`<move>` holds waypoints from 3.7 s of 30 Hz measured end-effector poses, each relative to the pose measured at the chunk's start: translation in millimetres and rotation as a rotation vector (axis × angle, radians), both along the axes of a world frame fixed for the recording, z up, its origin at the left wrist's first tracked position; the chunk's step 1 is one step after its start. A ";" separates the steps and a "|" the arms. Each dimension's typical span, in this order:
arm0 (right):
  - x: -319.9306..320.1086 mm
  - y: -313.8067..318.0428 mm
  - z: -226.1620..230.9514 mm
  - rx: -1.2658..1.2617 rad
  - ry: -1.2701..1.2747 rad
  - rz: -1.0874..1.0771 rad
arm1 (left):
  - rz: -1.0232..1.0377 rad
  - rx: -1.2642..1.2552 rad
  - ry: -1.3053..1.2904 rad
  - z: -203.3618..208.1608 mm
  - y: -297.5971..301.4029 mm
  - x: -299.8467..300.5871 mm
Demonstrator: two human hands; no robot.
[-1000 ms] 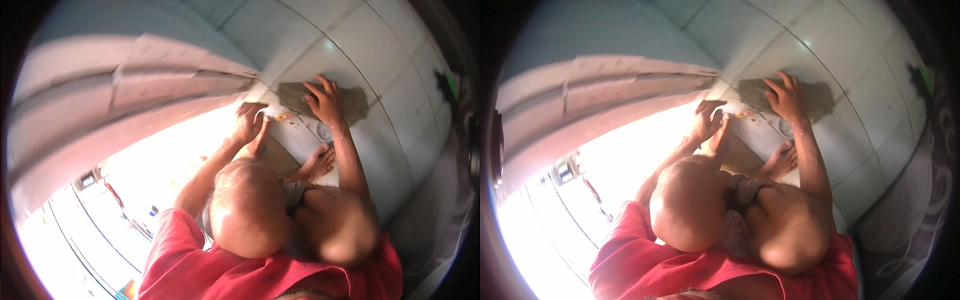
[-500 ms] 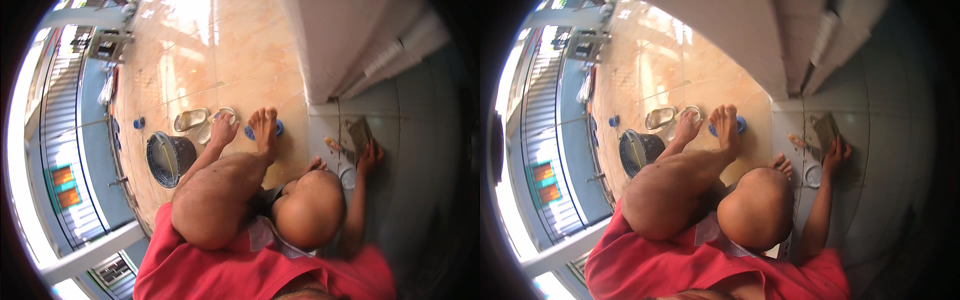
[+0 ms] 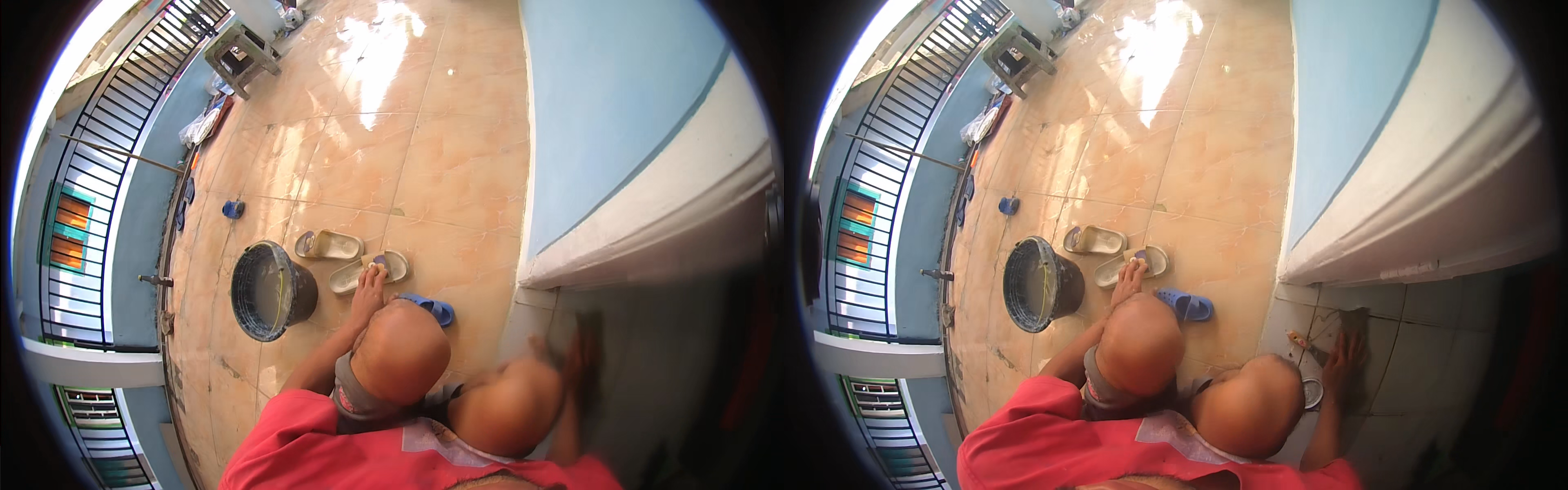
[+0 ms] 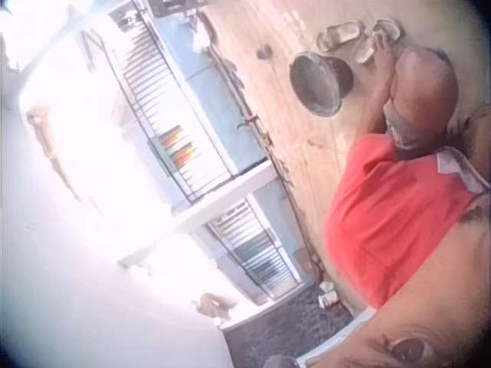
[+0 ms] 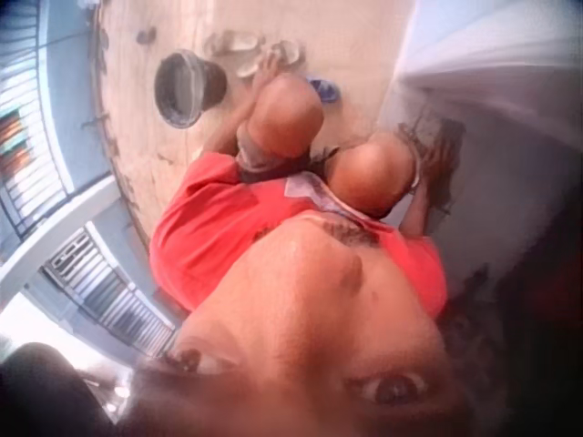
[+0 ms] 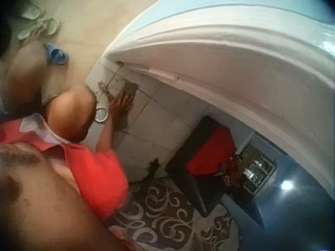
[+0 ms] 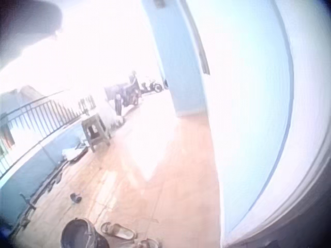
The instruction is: The person scrubs a tiled floor with a green scouring pad, then moves to a balcony area and prepares a paint roller by loading it with white paint from a tray.
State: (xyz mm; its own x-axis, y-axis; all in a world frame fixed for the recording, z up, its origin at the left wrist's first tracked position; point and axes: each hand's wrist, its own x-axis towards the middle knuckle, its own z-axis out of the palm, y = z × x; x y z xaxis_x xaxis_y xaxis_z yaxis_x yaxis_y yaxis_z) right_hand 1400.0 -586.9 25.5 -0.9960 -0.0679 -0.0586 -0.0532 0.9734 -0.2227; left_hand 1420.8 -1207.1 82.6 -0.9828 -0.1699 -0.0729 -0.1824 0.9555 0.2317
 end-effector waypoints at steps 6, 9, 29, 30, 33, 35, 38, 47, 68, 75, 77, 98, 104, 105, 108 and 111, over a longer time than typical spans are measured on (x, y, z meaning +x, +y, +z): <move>2.4 -27.7 7.4 0.067 0.032 -0.214 | -0.241 0.095 -0.121 7.6 33.4 -9.4; 4.1 -42.5 1.4 0.118 0.030 -0.281 | -0.508 0.145 -0.180 9.8 56.8 -15.0; -43.4 -257.3 23.9 -0.646 0.049 -0.174 | 0.148 0.115 0.184 -33.2 -63.3 -178.1; -30.4 -240.6 38.0 -0.625 0.139 -0.211 | 0.153 0.134 0.183 -40.8 -39.3 -178.3; -45.2 -243.8 98.0 -0.532 -0.021 -0.618 | 0.111 0.110 0.289 -33.5 -46.5 -175.1; -4.8 -189.5 144.1 -0.578 0.166 -0.766 | 0.032 0.172 0.362 -26.9 -23.4 -156.5; 24.7 -111.1 179.7 -0.744 0.408 -0.875 | -0.078 0.261 0.447 -16.7 -21.3 -150.1; 163.0 57.8 96.1 -0.132 0.048 -1.310 | -0.824 0.562 0.111 -11.6 95.9 -108.6; 54.1 -196.9 33.1 -0.759 0.501 -0.624 | -0.360 0.441 -0.052 -16.8 61.6 -77.4; 39.7 -96.7 4.0 0.201 0.279 -0.980 | -0.276 0.519 -0.243 1.6 82.7 -43.8; 22.1 -142.1 -22.5 0.316 0.169 -0.974 | -0.293 0.488 -0.260 3.3 91.3 -34.1; 77.5 -248.7 18.7 -0.358 -0.029 -0.530 | -0.497 0.321 -0.274 -29.8 99.9 -34.5; 89.6 -282.8 52.4 -0.760 0.075 -0.494 | -0.473 0.273 -0.197 -12.0 94.1 -54.8; 101.1 -270.1 52.9 -0.722 0.058 -0.531 | -0.467 0.303 -0.202 -9.1 98.9 -54.6; 112.4 -262.5 67.5 -0.516 -0.056 -0.551 | -0.405 0.377 -0.182 9.5 102.8 -61.8; 100.5 -281.9 93.2 -0.358 0.036 -0.415 | -0.303 0.467 -0.220 43.9 93.8 -64.5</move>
State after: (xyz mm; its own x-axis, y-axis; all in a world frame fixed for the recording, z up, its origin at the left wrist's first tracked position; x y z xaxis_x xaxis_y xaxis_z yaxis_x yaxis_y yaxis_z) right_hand 1500.5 -868.9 118.7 -0.9443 0.3216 -0.0694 0.3053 0.7781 -0.5489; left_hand 1356.3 -1113.3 126.5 -0.9356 0.2150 -0.2799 -0.0090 0.7783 0.6278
